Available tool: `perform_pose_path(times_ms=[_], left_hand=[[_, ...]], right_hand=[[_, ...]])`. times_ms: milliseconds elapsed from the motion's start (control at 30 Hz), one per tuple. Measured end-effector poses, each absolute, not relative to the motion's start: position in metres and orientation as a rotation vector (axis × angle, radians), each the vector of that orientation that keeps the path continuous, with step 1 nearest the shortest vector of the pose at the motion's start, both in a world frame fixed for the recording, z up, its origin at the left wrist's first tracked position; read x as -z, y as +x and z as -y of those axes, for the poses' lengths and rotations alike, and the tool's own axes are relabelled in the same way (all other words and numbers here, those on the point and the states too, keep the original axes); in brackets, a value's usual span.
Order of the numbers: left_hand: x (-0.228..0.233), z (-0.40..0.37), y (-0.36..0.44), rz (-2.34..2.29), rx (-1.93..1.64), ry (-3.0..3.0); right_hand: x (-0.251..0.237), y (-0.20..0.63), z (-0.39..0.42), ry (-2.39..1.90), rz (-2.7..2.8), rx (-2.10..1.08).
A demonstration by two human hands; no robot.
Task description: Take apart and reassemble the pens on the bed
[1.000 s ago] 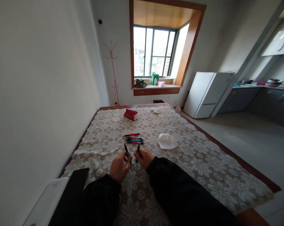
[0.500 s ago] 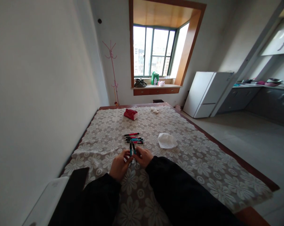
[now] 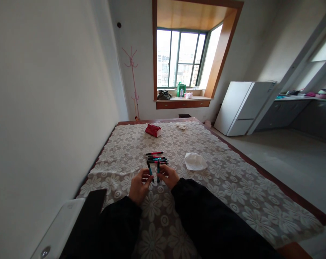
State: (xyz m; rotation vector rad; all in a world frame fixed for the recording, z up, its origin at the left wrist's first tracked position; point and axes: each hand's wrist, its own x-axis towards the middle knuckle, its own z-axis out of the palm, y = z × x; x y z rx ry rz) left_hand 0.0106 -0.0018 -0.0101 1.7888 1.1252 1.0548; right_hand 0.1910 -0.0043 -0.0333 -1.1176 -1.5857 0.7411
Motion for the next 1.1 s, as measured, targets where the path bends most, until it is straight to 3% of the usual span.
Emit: perform_pose_path(times_ms=[533, 1100], left_hand=[[0.0179, -0.001, 0.0094, -1.024, -1.045, 1.809], [0.01, 0.0032, 0.0124, -1.03, -0.999, 1.825]], right_hand=[[0.0369, 0.1888, 0.0041, -1.066, 1.441, -0.971], [0.0367, 0.1877, 0.0049, -1.064, 1.422, -0.938]])
